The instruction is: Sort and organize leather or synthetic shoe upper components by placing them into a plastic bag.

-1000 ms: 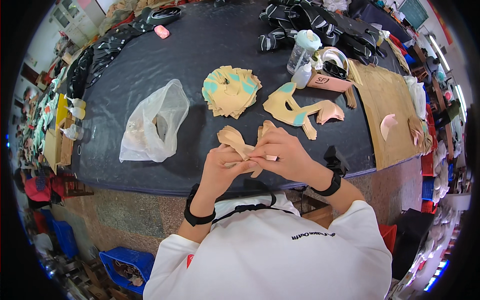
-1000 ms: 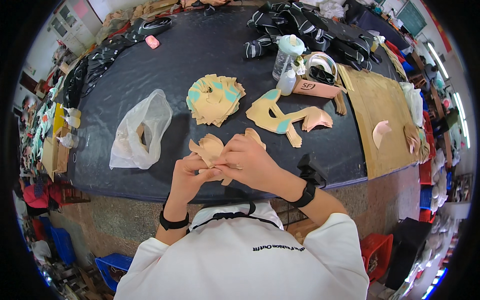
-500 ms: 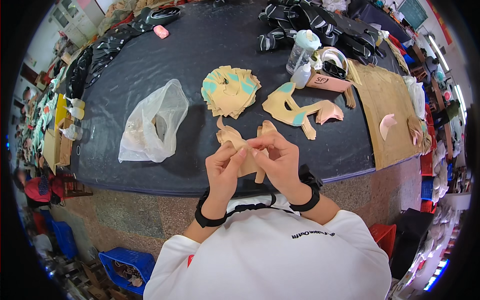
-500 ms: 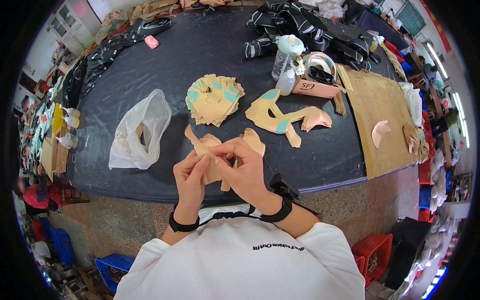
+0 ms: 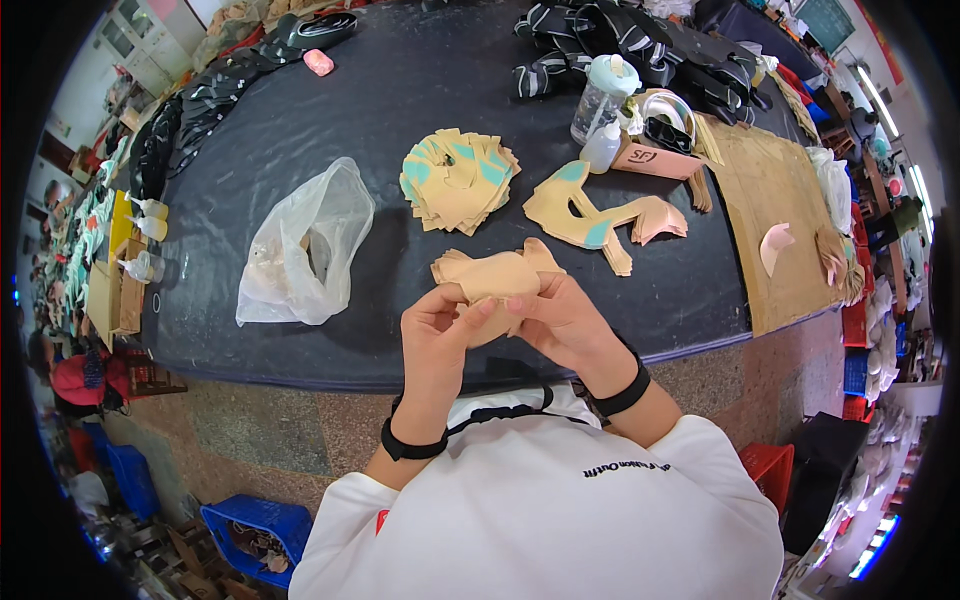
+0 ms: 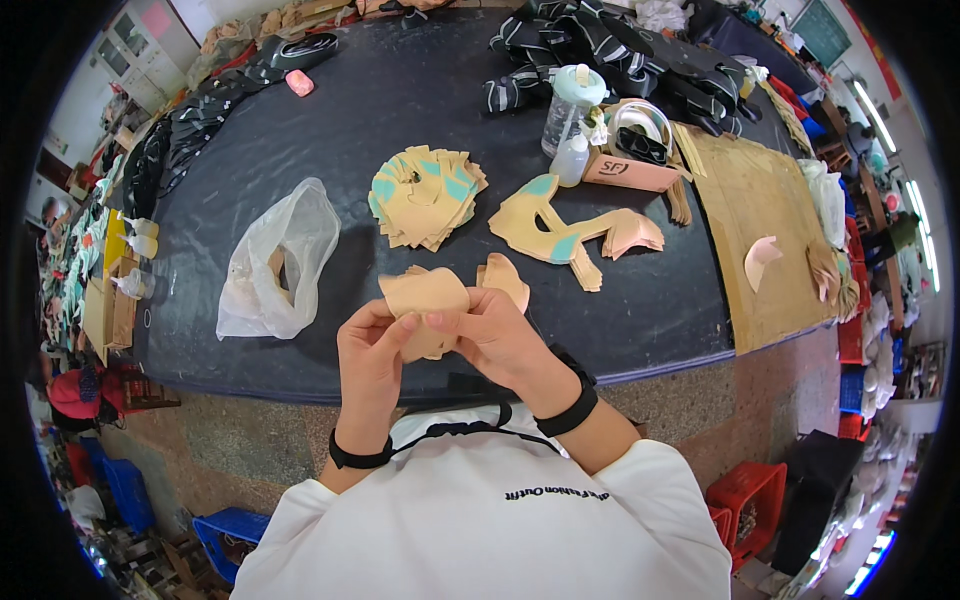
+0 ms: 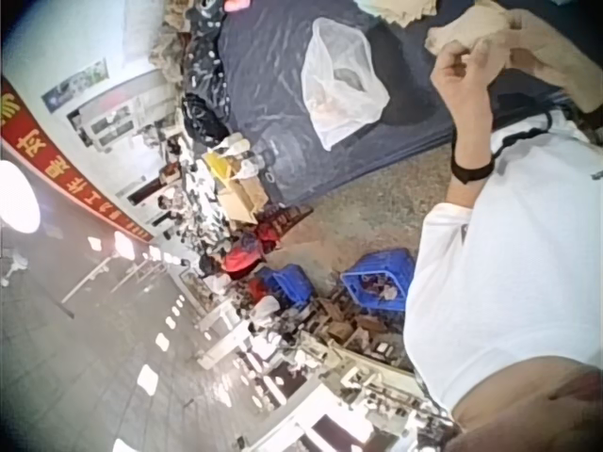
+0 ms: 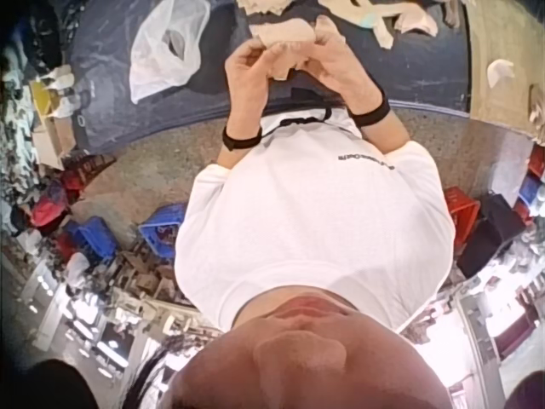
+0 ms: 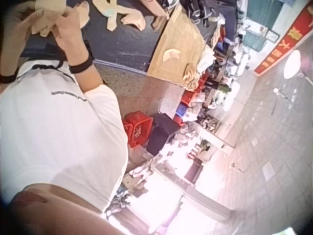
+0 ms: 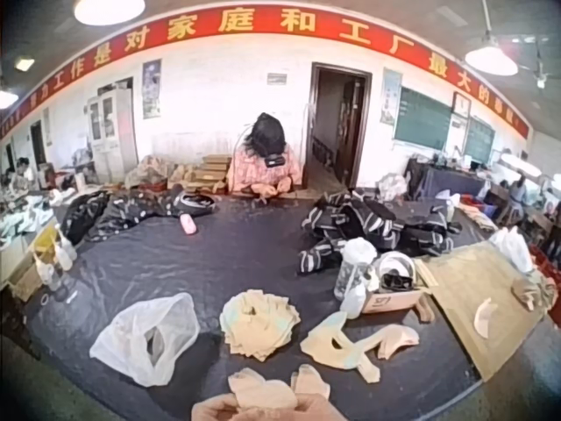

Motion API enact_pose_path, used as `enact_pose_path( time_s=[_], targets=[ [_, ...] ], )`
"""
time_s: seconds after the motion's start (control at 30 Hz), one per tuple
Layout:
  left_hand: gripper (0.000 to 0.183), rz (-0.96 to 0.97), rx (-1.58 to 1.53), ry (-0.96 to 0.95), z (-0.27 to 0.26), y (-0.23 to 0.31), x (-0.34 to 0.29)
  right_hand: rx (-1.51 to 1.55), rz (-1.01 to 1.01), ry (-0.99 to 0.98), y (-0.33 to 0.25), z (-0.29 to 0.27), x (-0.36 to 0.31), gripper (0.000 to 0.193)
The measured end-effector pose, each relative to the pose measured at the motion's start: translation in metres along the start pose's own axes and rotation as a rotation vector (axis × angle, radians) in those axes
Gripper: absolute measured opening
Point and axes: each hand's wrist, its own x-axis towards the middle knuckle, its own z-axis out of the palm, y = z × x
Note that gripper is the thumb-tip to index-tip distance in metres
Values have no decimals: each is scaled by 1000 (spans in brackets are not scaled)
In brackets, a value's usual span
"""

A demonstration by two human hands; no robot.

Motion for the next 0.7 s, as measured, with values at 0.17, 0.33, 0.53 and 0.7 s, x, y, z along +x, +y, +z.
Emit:
enact_pose_path(
  time_s=[0.17, 0.33, 0.53, 0.7],
  targets=[
    [16, -300, -327, -94, 0, 7, -6, -47, -84, -71, -3, 7, -2, 30],
    [17, -270, -236, -72, -4, -12, -5, -96, -172, 66, 16, 6, -5, 27],
    [16, -243, 87, -154, -25, -32, -10, -309, -184, 182, 48, -20, -18, 31],
    [14, -349, -362, -317, -39, -79, -22, 203, 59, -118, 66, -57, -24, 38]
  ],
)
